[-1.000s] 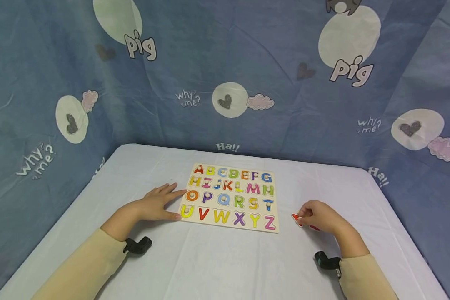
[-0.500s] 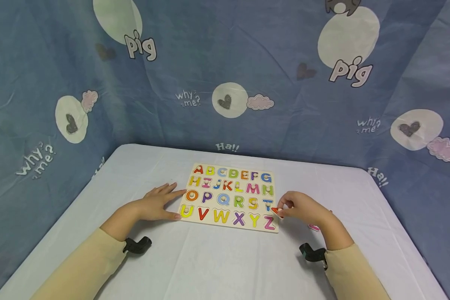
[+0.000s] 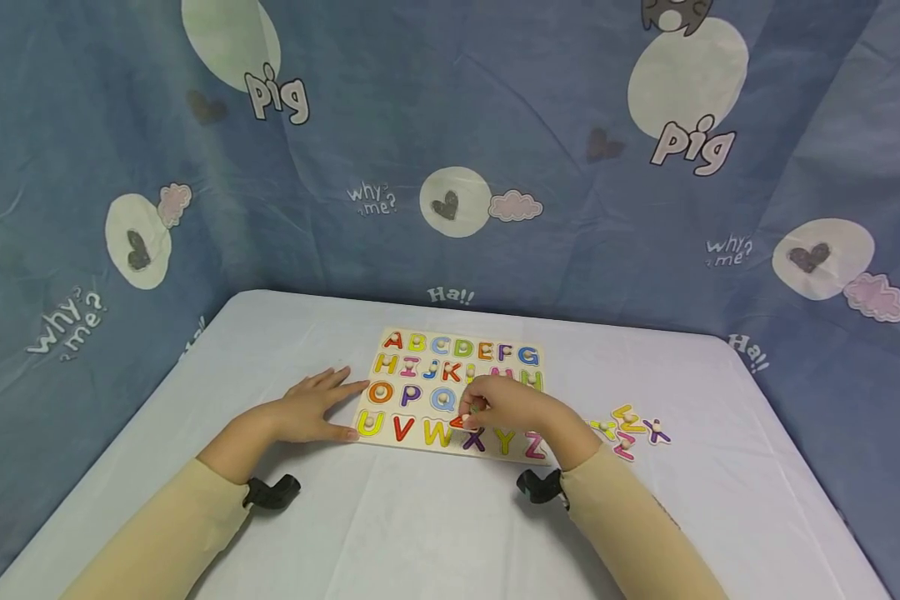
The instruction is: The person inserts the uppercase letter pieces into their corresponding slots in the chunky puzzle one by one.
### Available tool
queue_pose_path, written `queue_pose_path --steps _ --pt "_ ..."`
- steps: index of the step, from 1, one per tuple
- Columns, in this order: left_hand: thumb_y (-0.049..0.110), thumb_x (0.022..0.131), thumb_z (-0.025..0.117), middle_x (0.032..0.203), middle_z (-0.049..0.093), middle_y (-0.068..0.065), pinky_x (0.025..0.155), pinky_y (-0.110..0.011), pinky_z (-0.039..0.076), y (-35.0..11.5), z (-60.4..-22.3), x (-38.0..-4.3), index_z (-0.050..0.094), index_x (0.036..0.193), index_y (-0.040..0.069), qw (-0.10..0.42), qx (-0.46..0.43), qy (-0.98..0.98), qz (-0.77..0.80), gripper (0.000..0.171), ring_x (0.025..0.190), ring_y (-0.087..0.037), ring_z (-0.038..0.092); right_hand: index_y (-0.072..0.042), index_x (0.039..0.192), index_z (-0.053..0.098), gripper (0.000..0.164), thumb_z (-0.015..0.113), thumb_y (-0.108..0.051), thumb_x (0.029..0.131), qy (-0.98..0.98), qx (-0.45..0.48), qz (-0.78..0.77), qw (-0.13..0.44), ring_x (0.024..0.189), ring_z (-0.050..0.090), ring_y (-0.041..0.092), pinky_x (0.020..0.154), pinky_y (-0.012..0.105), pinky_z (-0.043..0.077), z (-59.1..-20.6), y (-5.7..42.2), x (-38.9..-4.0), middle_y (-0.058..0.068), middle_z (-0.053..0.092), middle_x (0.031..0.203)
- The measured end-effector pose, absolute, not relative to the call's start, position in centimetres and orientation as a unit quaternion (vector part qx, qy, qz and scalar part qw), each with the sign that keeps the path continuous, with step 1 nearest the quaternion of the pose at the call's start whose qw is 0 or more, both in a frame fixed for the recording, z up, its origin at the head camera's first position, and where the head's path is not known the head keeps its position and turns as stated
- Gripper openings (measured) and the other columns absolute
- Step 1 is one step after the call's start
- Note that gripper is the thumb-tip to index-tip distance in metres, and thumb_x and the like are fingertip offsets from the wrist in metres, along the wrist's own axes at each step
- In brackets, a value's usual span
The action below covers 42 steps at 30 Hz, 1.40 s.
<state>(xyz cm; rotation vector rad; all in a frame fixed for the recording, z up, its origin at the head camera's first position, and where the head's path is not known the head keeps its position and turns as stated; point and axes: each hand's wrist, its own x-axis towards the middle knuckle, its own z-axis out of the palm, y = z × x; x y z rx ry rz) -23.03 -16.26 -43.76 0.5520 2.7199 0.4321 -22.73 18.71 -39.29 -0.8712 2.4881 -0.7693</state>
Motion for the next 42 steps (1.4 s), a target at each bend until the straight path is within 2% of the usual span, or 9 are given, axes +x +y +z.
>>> queue_pose_path --steps 7,22,42 --pt "0.065 0.08 0.071 0.166 0.016 -0.017 0.12 -0.061 0.006 -16.4 -43.7 -22.9 0.035 0.157 0.024 0.163 0.201 0.952 0.161 0.095 0.152 -0.042 0.007 -0.015 0.097 0.067 0.005 0.072 -0.016 0.094 0.877 -0.344 -0.265 0.204 0.067 0.042 0.009 0.061 0.024 0.036 -40.0 15.4 -23.6 -0.002 0.046 0.075" --pt "0.063 0.082 0.071 0.165 0.016 -0.019 0.119 -0.063 0.008 -16.3 -43.5 -23.0 0.035 0.157 0.022 0.168 0.2 0.954 0.15 0.093 0.151 -0.044 0.009 -0.017 0.097 0.066 0.006 0.071 -0.015 0.095 0.866 -0.357 -0.258 0.237 0.071 0.041 0.009 0.066 0.024 0.036 -41.1 11.8 -24.9 -0.003 0.043 0.076" --pt "0.062 0.083 0.071 0.165 0.017 -0.019 0.118 -0.064 0.01 -16.5 -43.3 -22.9 0.036 0.157 0.022 0.165 0.206 0.953 0.149 0.091 0.151 -0.045 0.01 -0.02 0.099 0.07 0.009 0.07 -0.011 0.095 0.868 -0.359 -0.221 0.262 0.079 0.047 0.008 0.072 0.024 0.04 -41.1 8.7 -25.5 -0.005 0.053 0.084"
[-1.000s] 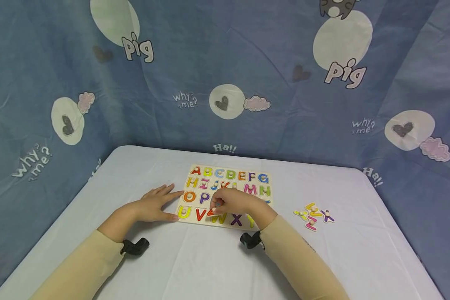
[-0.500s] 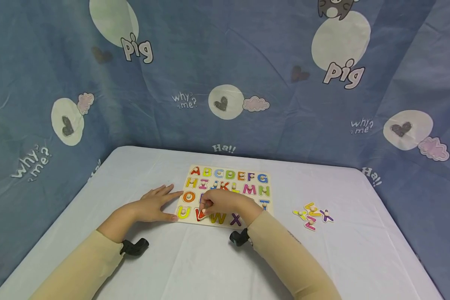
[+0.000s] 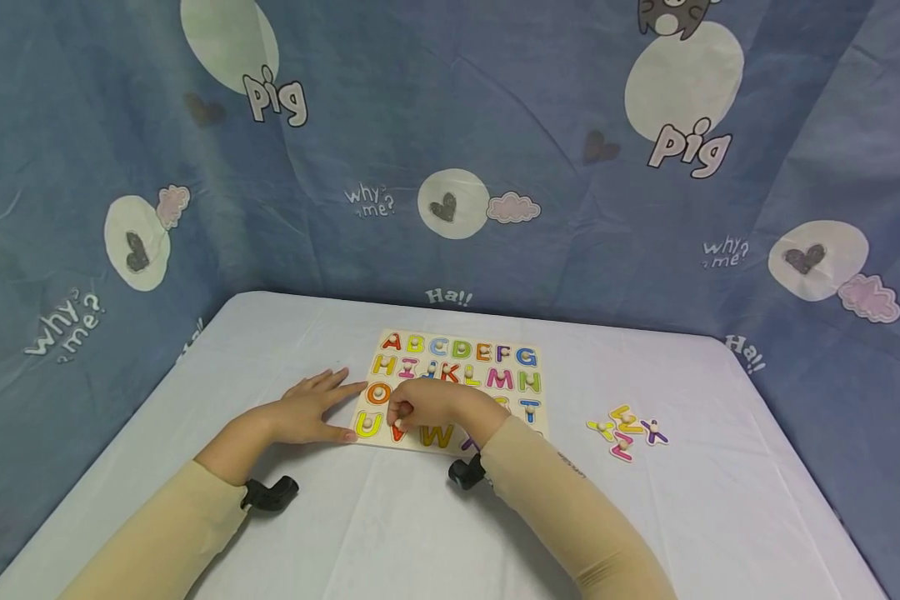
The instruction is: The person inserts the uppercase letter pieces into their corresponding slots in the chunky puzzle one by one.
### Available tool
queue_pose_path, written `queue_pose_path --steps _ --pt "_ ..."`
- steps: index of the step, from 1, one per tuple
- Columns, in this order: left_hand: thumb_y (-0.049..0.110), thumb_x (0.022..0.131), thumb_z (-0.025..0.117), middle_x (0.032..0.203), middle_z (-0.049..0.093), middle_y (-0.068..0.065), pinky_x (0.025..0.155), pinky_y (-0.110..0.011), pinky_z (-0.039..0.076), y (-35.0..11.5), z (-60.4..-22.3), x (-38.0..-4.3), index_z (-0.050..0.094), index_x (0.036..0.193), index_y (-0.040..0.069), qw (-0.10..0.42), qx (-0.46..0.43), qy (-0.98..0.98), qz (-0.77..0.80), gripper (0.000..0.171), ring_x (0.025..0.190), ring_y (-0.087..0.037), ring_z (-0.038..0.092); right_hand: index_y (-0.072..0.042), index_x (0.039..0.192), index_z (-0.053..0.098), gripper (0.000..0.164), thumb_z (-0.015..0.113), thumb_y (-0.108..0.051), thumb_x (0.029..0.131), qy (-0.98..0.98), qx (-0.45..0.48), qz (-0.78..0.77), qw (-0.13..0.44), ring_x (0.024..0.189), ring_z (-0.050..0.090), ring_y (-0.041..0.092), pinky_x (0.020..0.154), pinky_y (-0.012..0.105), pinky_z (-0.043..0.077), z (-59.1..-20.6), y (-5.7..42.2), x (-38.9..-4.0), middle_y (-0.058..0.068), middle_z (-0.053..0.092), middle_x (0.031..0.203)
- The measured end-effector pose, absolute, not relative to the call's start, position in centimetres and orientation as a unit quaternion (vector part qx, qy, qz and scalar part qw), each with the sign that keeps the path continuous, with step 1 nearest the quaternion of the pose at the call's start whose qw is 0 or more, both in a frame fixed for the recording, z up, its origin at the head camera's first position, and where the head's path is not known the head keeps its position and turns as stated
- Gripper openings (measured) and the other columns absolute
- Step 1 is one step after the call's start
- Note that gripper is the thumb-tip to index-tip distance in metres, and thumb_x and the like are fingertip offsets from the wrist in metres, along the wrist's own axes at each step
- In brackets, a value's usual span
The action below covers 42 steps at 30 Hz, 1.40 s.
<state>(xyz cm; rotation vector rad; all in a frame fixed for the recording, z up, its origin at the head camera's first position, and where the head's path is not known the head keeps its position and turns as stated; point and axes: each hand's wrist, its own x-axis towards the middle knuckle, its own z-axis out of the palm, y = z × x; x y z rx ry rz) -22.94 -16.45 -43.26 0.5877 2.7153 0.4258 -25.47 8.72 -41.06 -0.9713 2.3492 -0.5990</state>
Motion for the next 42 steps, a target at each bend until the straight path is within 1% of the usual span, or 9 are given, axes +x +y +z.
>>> queue_pose_path --steps 8,15,20,27,30,36,39,42 --pt "0.062 0.083 0.07 0.165 0.016 -0.019 0.118 -0.065 0.009 -16.4 -43.2 -22.9 0.035 0.157 0.021 0.167 0.206 0.952 0.151 0.091 0.151 -0.045 0.009 -0.02 0.102 0.069 0.012 0.074 -0.013 0.092 0.865 -0.359 -0.243 0.253 0.08 0.047 0.008 0.073 0.024 0.04 -41.3 9.1 -25.3 -0.005 0.052 0.084" --pt "0.063 0.082 0.071 0.165 0.017 -0.019 0.119 -0.063 0.007 -16.4 -43.1 -22.8 0.036 0.157 0.021 0.167 0.203 0.953 0.151 0.092 0.151 -0.044 0.008 -0.018 0.105 0.069 0.014 0.075 -0.018 0.092 0.873 -0.355 -0.255 0.215 0.077 0.045 0.01 0.068 0.026 0.039 -40.2 11.5 -24.6 -0.003 0.047 0.081" --pt "0.064 0.081 0.071 0.165 0.017 -0.02 0.118 -0.064 0.007 -16.4 -43.3 -22.8 0.037 0.156 0.021 0.16 0.201 0.955 0.151 0.093 0.151 -0.044 0.009 -0.018 0.105 0.069 0.012 0.073 -0.02 0.094 0.88 -0.337 -0.271 0.198 0.075 0.043 0.011 0.065 0.027 0.037 -39.0 14.5 -24.0 -0.002 0.047 0.081" --pt "0.064 0.081 0.071 0.165 0.017 -0.02 0.118 -0.064 0.008 -16.4 -43.2 -22.7 0.036 0.157 0.021 0.16 0.199 0.955 0.15 0.094 0.151 -0.044 0.009 -0.008 0.109 0.069 0.016 0.071 -0.017 0.095 0.885 -0.311 -0.304 0.168 0.075 0.043 0.015 0.065 0.028 0.037 -38.2 19.6 -23.1 -0.001 0.045 0.079" --pt "0.063 0.081 0.071 0.165 0.017 -0.019 0.119 -0.064 0.008 -16.5 -43.4 -22.8 0.036 0.157 0.021 0.16 0.199 0.955 0.149 0.093 0.151 -0.044 0.009 -0.008 0.108 0.069 0.018 0.072 -0.017 0.093 0.892 -0.284 -0.314 0.158 0.074 0.043 0.016 0.064 0.027 0.036 -38.1 21.8 -22.6 -0.001 0.044 0.077" --pt "0.064 0.081 0.071 0.165 0.017 -0.02 0.118 -0.064 0.008 -16.4 -43.4 -22.8 0.037 0.156 0.02 0.164 0.2 0.954 0.153 0.094 0.151 -0.044 0.008 -0.008 0.109 0.068 0.02 0.074 -0.018 0.092 0.907 -0.224 -0.325 0.144 0.078 0.044 0.019 0.063 0.027 0.036 -38.3 26.0 -21.3 0.002 0.044 0.08" --pt "0.065 0.081 0.07 0.166 0.015 -0.018 0.119 -0.062 0.006 -16.4 -43.6 -22.9 0.034 0.158 0.023 0.168 0.197 0.955 0.146 0.095 0.152 -0.042 0.006 -0.009 0.109 0.068 0.022 0.074 -0.021 0.092 0.917 -0.196 -0.32 0.133 0.08 0.044 0.019 0.062 0.028 0.037 -38.4 28.0 -20.6 0.002 0.043 0.082" --pt "0.066 0.081 0.069 0.166 0.014 -0.017 0.12 -0.061 0.005 -16.3 -43.6 -22.9 0.033 0.158 0.024 0.17 0.196 0.955 0.141 0.095 0.152 -0.041 0.005 -0.007 0.109 0.068 0.023 0.074 -0.021 0.092 0.926 -0.174 -0.315 0.115 0.078 0.043 0.018 0.061 0.028 0.036 -38.3 30.0 -19.9 0.003 0.043 0.082"
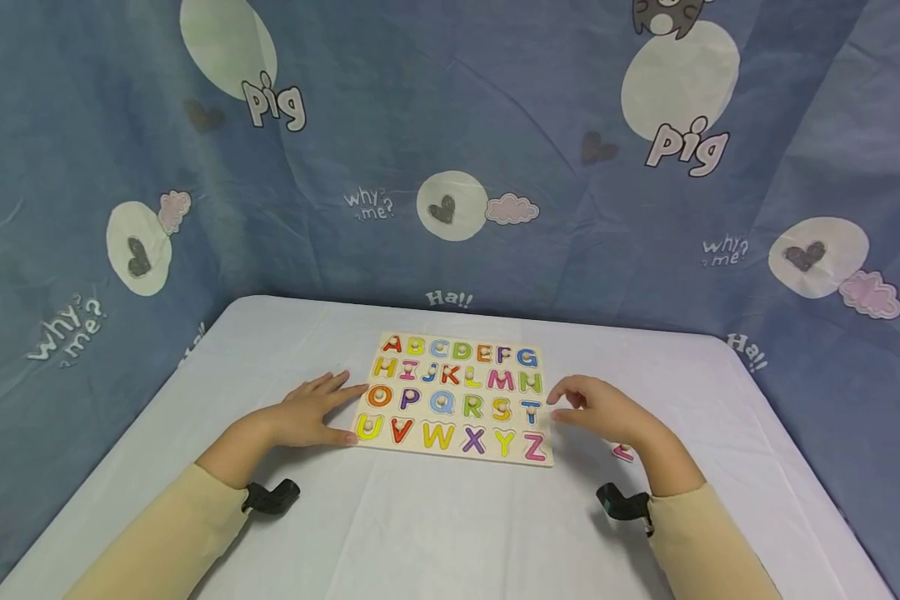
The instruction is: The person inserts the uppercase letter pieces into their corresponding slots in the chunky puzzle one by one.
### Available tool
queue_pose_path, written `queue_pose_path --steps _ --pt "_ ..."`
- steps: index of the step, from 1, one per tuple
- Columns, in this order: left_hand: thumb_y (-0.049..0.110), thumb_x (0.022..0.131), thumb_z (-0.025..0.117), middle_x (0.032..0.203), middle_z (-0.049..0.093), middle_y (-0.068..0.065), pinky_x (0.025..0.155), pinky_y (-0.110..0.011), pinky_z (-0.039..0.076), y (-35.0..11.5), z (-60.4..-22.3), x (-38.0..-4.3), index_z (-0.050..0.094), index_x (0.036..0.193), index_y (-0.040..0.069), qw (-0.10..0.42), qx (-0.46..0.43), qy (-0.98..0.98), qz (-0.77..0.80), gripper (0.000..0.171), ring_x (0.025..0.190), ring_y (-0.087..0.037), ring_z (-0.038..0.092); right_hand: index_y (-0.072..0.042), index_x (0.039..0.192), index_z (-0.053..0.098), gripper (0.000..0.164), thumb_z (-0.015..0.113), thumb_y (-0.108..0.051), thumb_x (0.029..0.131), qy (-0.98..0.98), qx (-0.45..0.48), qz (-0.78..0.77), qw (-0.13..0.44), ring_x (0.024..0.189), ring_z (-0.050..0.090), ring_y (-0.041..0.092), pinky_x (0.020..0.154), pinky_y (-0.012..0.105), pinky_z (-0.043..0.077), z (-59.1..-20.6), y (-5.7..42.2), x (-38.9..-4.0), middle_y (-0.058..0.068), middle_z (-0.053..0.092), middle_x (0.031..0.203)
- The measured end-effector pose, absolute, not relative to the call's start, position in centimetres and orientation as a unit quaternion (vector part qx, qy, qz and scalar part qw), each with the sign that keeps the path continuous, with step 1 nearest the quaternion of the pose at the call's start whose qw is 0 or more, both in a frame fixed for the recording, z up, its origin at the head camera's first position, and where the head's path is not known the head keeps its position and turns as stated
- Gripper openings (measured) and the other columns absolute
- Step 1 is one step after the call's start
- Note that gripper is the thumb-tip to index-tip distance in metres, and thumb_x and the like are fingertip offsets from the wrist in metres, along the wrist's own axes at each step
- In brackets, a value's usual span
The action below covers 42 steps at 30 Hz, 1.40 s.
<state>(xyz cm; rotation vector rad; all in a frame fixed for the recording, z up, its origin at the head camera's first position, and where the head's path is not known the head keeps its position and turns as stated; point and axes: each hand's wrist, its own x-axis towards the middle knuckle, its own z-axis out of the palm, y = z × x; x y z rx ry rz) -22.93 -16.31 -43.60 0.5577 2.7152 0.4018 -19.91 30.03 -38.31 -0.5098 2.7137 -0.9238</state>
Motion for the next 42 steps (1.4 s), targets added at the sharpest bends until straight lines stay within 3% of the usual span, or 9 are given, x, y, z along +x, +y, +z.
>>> queue_pose_path --steps 7,15,29,42 --pt "0.064 0.082 0.07 0.166 0.014 -0.016 0.12 -0.062 0.006 -16.0 -43.5 -22.8 0.033 0.158 0.024 0.173 0.198 0.953 0.148 0.094 0.152 -0.041 0.005 0.0 0.113 0.065 0.026 0.072 -0.016 0.093 0.924 -0.125 -0.351 0.09 0.062 0.041 0.013 0.052 0.027 0.039 -38.9 34.8 -18.5 0.004 0.041 0.08" --pt "0.065 0.081 0.071 0.166 0.015 -0.017 0.12 -0.061 0.006 -16.2 -43.9 -23.0 0.034 0.158 0.024 0.165 0.198 0.954 0.152 0.095 0.152 -0.041 0.007 0.002 0.112 0.066 0.026 0.071 -0.017 0.094 0.942 -0.053 -0.327 0.052 0.066 0.042 0.015 0.052 0.027 0.039 -40.6 38.3 -18.1 0.004 0.041 0.079" --pt "0.062 0.082 0.071 0.166 0.015 -0.017 0.12 -0.061 0.006 -16.4 -43.7 -23.1 0.034 0.158 0.023 0.17 0.197 0.954 0.145 0.093 0.152 -0.041 0.007 0.003 0.11 0.065 0.034 0.072 -0.026 0.093 0.946 0.014 -0.316 0.076 0.066 0.045 0.019 0.054 0.029 0.038 -42.8 39.8 -18.9 0.003 0.043 0.075" --pt "0.061 0.082 0.072 0.165 0.016 -0.019 0.119 -0.062 0.007 -16.3 -43.2 -22.8 0.035 0.157 0.021 0.169 0.202 0.953 0.154 0.092 0.151 -0.043 0.008 0.0 0.091 0.065 0.033 0.074 -0.031 0.091 0.951 0.034 -0.293 0.096 0.064 0.047 0.019 0.056 0.031 0.037 -42.5 39.2 -19.5 0.002 0.05 0.069"
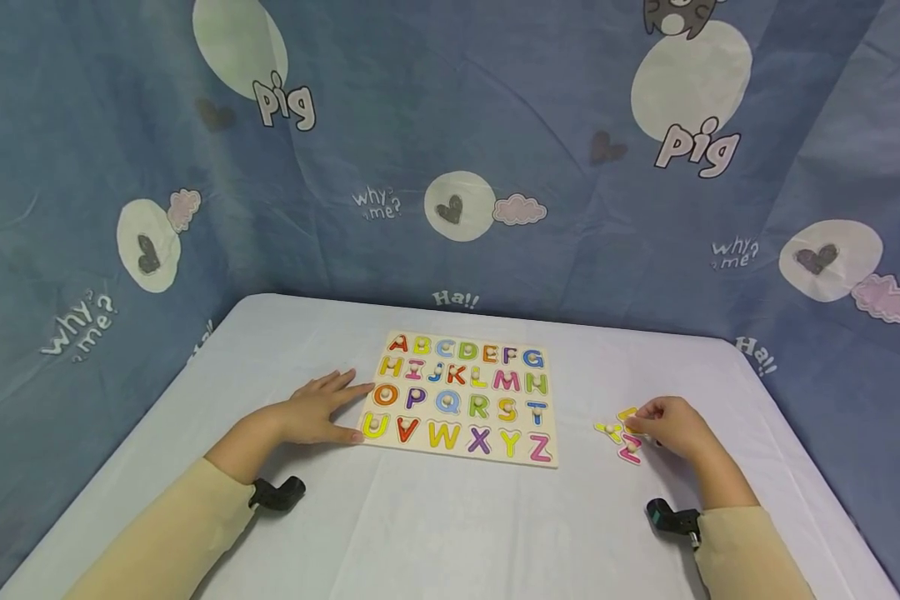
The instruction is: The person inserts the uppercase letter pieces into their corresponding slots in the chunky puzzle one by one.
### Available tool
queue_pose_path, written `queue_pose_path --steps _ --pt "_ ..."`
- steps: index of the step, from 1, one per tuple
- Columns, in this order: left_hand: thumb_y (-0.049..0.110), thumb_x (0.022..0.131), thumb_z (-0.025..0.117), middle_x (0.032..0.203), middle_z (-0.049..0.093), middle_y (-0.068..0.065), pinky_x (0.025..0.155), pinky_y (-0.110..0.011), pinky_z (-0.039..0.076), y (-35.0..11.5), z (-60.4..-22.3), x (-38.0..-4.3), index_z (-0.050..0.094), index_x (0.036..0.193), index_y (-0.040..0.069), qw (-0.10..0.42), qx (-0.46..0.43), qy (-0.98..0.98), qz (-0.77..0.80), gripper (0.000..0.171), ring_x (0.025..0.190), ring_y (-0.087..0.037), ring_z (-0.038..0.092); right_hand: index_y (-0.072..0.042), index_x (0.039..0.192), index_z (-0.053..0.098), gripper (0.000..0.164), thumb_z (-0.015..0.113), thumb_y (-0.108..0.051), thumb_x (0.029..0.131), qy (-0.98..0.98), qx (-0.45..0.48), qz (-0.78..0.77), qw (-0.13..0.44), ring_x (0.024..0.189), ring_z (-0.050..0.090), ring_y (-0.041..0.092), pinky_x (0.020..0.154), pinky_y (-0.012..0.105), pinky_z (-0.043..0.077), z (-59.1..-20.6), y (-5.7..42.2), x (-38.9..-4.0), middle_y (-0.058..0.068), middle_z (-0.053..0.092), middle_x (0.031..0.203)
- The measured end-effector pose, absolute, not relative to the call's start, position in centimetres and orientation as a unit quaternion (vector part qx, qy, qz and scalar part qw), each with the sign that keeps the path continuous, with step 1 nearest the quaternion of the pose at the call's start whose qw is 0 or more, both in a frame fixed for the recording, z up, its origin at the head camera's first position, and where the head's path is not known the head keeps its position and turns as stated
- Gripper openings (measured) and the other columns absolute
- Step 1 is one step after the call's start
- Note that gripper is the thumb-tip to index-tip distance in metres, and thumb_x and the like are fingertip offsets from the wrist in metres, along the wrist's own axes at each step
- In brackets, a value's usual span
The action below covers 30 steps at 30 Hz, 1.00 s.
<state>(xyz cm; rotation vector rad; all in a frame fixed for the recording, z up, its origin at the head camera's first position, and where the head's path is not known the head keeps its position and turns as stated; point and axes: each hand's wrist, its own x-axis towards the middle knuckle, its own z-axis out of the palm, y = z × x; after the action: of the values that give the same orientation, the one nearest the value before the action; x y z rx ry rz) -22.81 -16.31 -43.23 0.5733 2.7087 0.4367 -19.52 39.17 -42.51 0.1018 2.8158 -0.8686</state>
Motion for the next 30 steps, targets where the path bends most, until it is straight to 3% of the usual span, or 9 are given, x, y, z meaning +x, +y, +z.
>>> queue_pose_path --steps 7,16,23,30 --pt "0.063 0.081 0.071 0.165 0.017 -0.019 0.12 -0.062 0.007 -16.1 -43.2 -22.5 0.036 0.157 0.022 0.171 0.199 0.953 0.15 0.093 0.151 -0.043 0.008 0.001 0.092 0.065 0.031 0.073 -0.029 0.091 0.948 0.051 -0.296 0.106 0.064 0.048 0.019 0.056 0.032 0.039 -42.4 39.1 -19.4 0.003 0.053 0.07" --pt "0.059 0.082 0.073 0.165 0.017 -0.018 0.119 -0.062 0.008 -16.1 -43.2 -22.6 0.036 0.157 0.022 0.173 0.195 0.954 0.148 0.091 0.151 -0.043 0.009 0.003 0.102 0.065 0.041 0.072 -0.036 0.092 0.949 0.043 -0.3 0.086 0.062 0.052 0.02 0.052 0.032 0.041 -41.3 38.5 -19.1 0.003 0.052 0.073" --pt "0.06 0.082 0.073 0.165 0.018 -0.017 0.119 -0.062 0.009 -16.1 -43.3 -22.7 0.036 0.157 0.023 0.168 0.194 0.955 0.146 0.092 0.151 -0.042 0.01 0.001 0.102 0.066 0.038 0.074 -0.034 0.091 0.95 -0.005 -0.305 0.06 0.059 0.042 0.016 0.048 0.029 0.036 -39.6 35.9 -18.7 0.001 0.041 0.07" --pt "0.059 0.082 0.073 0.165 0.017 -0.018 0.12 -0.062 0.008 -16.1 -43.2 -22.6 0.036 0.157 0.022 0.168 0.191 0.956 0.149 0.091 0.152 -0.042 0.008 -0.002 0.099 0.068 0.031 0.076 -0.031 0.09 0.946 -0.035 -0.318 0.055 0.066 0.04 0.017 0.052 0.029 0.033 -37.9 32.5 -19.2 0.002 0.041 0.071"
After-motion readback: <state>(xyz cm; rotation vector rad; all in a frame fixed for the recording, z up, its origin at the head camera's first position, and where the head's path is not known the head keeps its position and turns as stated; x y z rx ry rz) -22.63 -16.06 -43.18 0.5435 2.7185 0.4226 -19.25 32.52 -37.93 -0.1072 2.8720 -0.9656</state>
